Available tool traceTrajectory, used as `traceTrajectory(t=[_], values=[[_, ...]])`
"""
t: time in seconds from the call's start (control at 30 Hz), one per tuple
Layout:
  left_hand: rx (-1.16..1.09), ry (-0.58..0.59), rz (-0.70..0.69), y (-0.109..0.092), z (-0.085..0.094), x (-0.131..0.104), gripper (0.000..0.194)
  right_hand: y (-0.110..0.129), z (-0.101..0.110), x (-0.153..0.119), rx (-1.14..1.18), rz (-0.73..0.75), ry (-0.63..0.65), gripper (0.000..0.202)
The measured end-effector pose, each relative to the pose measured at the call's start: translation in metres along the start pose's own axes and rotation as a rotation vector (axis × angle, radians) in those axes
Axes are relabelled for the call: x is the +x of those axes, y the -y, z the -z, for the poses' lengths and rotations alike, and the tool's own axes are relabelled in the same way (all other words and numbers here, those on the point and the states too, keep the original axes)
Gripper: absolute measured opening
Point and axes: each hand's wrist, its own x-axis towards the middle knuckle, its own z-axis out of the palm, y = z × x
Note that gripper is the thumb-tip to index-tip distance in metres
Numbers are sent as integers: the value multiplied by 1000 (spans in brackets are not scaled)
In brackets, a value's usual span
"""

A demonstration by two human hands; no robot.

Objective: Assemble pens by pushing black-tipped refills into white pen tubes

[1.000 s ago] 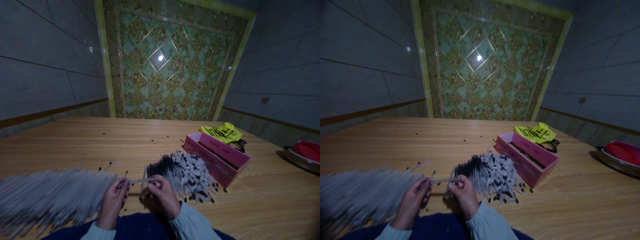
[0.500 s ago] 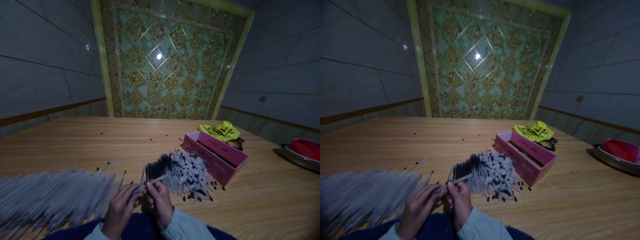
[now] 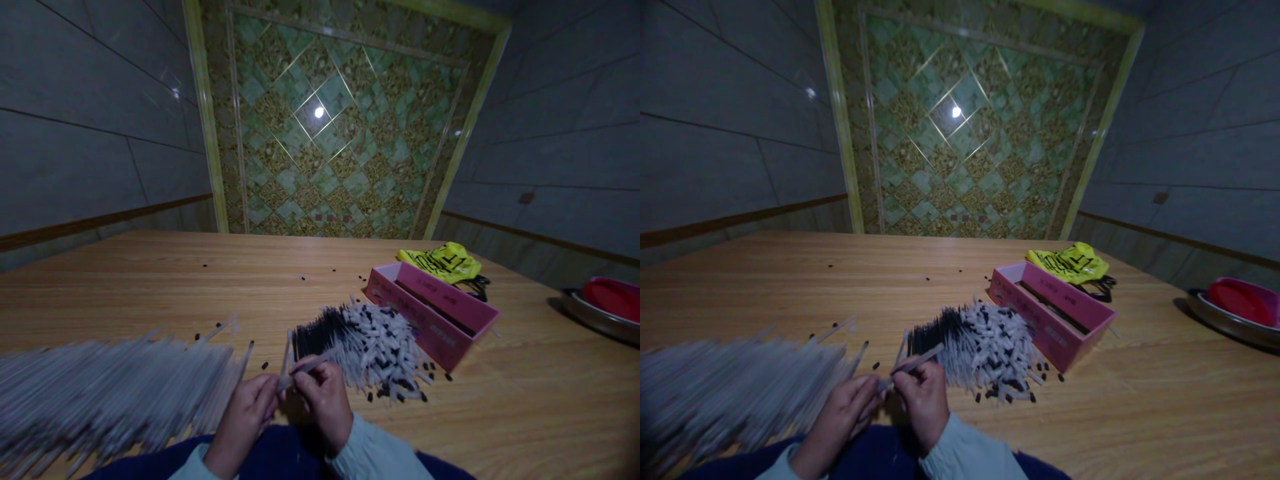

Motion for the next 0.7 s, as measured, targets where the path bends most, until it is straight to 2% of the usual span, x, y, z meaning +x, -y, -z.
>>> traceTrajectory(t=[0.13, 0.2, 0.23, 0.27, 0.33, 0.43, 0.5, 0.57, 0.7], values=[[-325, 253, 314, -3, 4, -2, 42, 8, 4, -3, -62, 109, 135, 13], [-393, 321, 381, -4, 5, -3, 40, 8, 5, -3, -69, 115, 183, 13], [-398, 317, 380, -4, 4, -3, 41, 8, 4, -3, -63, 105, 174, 15], [-379, 278, 351, -3, 2, -3, 41, 6, 4, -2, -47, 84, 144, 17], [-261, 118, 202, -2, -2, -2, 41, 0, 4, 0, 5, 1, 50, 24], [60, -124, -148, -1, -6, -1, 29, -9, 4, 3, 103, -128, -81, 33], [237, -182, -333, -1, -6, -1, 23, -14, 3, 3, 182, -176, -123, 36], [320, -191, -411, -1, -4, -2, 20, -16, 0, 2, 246, -194, -135, 37], [330, -201, -374, -2, 0, -5, 18, -12, -3, 1, 231, -168, -71, 35]])
